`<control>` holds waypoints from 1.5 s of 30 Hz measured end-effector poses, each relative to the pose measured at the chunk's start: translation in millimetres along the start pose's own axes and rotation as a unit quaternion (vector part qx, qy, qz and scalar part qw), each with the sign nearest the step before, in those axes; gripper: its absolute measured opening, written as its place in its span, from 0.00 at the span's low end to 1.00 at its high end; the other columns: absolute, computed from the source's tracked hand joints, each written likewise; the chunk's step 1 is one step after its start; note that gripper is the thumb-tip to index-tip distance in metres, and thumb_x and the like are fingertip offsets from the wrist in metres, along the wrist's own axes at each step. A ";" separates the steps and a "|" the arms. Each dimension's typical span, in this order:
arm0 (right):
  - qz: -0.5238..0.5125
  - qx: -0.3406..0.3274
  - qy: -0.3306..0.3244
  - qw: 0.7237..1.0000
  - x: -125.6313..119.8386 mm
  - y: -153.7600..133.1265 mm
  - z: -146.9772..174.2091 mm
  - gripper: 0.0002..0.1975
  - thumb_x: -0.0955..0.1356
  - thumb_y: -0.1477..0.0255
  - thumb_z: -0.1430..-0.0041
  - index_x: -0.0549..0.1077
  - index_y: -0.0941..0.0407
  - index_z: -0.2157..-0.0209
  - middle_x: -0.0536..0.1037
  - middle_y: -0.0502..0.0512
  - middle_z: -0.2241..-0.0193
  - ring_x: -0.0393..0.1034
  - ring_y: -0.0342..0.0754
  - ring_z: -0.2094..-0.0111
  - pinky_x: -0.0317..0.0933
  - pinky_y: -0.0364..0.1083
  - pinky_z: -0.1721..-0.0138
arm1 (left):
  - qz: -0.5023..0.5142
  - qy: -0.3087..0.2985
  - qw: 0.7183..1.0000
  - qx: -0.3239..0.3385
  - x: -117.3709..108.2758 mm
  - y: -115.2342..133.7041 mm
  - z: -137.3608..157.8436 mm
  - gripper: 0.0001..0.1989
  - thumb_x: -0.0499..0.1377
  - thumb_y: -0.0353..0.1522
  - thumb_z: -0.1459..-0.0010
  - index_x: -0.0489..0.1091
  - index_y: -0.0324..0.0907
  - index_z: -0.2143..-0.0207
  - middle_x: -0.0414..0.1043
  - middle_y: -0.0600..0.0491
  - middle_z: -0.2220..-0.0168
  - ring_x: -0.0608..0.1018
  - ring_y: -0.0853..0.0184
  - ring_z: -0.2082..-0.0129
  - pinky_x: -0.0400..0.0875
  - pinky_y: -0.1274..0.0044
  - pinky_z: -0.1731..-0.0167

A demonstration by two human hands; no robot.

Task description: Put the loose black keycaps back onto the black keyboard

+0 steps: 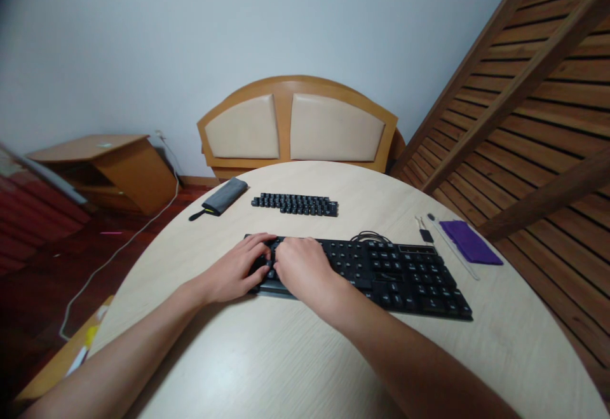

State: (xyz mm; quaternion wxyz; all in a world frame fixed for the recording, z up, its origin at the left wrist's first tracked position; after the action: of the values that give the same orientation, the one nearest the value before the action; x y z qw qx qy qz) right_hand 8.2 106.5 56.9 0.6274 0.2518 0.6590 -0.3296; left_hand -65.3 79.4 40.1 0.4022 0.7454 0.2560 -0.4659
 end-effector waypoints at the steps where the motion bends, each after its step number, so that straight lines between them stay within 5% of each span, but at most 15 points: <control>1: 0.000 0.001 0.003 1.000 0.3 0.4 -0.2 0.10 0.68 0.69 0.38 0.82 0.54 0.61 0.83 0.60 0.65 0.78 0.56 0.61 0.66 0.48 0.60 | 0.000 0.000 1.000 0.000 0.0 0.0 0.1 0.03 0.54 0.31 0.37 0.65 0.43 0.61 0.64 0.44 0.39 0.66 0.54 0.38 0.63 0.59 0.40; 17: 0.077 -0.036 -0.005 0.996 7.7 -20.0 2.1 0.13 0.62 0.80 0.36 0.78 0.61 0.58 0.80 0.65 0.60 0.77 0.55 0.61 0.67 0.48 0.60 | -0.007 -0.001 1.000 -0.001 1.4 -0.7 -0.1 0.04 0.54 0.31 0.37 0.65 0.43 0.59 0.63 0.43 0.40 0.66 0.53 0.40 0.64 0.59 0.41; 34: -0.041 -0.020 -0.027 0.999 3.0 6.6 -2.7 0.09 0.68 0.68 0.39 0.82 0.52 0.64 0.83 0.55 0.64 0.77 0.53 0.60 0.65 0.46 0.62 | -0.012 -0.006 1.000 -0.007 0.5 1.1 -1.3 0.03 0.55 0.31 0.37 0.64 0.42 0.61 0.64 0.42 0.40 0.66 0.53 0.39 0.63 0.59 0.40; 39: -0.089 0.005 -0.009 0.996 1.4 38.2 -21.4 0.11 0.66 0.64 0.38 0.81 0.50 0.62 0.83 0.52 0.64 0.76 0.50 0.62 0.63 0.45 0.63 | -0.014 0.000 1.000 -0.002 -0.2 1.4 -0.6 0.03 0.55 0.31 0.37 0.64 0.42 0.61 0.64 0.43 0.40 0.66 0.53 0.39 0.63 0.58 0.40; 45: 0.039 0.043 0.076 0.995 -2.8 51.5 -70.3 0.14 0.65 0.72 0.37 0.77 0.55 0.53 0.81 0.58 0.56 0.73 0.53 0.52 0.62 0.46 0.56 | -0.015 0.008 1.000 0.009 -0.4 1.8 -0.9 0.03 0.54 0.31 0.37 0.65 0.43 0.61 0.64 0.43 0.41 0.67 0.53 0.40 0.65 0.58 0.41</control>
State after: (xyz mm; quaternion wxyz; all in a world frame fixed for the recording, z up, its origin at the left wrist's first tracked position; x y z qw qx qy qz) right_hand 0.4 193.2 53.3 0.5763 0.3282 0.6799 -0.3129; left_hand -63.7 79.2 41.4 0.3865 0.7484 0.2665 -0.4685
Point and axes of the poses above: each hand's wrist, its own z-axis away from the middle knuckle, its own x-axis out of the palm, y = z × x, the point moved 10 cm from there along -z, towards the middle knuckle
